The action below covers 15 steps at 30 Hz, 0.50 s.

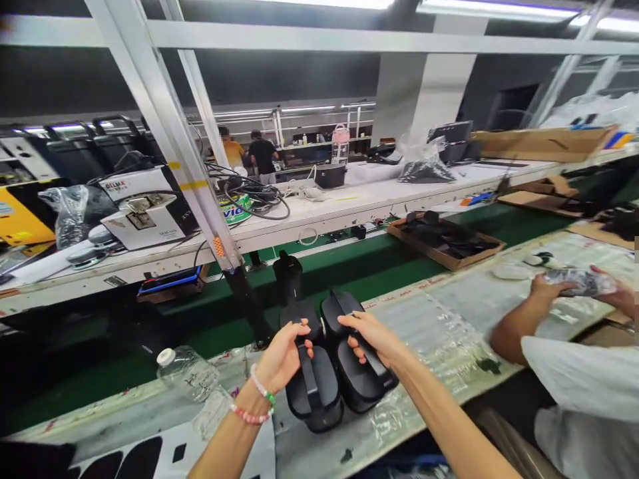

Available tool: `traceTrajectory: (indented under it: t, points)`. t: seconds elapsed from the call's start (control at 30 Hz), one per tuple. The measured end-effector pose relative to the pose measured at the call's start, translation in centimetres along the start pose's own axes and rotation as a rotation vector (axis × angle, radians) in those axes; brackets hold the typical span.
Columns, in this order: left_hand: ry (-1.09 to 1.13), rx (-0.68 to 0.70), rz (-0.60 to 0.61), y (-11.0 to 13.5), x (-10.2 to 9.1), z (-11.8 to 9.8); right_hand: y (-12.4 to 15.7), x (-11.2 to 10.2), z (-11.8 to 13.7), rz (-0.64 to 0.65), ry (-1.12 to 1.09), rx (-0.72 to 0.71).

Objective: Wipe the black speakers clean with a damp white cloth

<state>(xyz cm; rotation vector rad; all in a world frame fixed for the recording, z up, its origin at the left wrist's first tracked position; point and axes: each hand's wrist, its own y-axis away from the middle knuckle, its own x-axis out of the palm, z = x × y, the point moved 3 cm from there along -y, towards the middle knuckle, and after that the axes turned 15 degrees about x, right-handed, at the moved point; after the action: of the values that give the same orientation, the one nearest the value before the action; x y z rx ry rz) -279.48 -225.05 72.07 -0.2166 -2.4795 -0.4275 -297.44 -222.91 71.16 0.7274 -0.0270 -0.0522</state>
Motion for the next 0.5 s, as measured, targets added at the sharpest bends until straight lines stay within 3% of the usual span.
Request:
traceTrajectory:
  t: [0.17, 0.33, 0.43, 0.5]
  points:
    - [0.090, -0.131, 0.032, -3.3, 1.3, 2.4, -3.5, -2.6, 0.1, 0.016, 0.031, -0.018]
    - [0.090, -0.188, 0.106, -3.9, 0.7, 3.2, -4.5, -3.4, -0.3, -0.001, 0.168, -0.010]
    - [0.054, -0.136, 0.141, -3.1, 0.0, 3.2, -3.8, -4.2, 0.2, -0.179, 0.443, -0.085]
    - [0.014, -0.093, 0.153, -2.4, -0.4, 3.0, -2.3, -4.8, 0.9, -0.438, 0.684, -0.157]
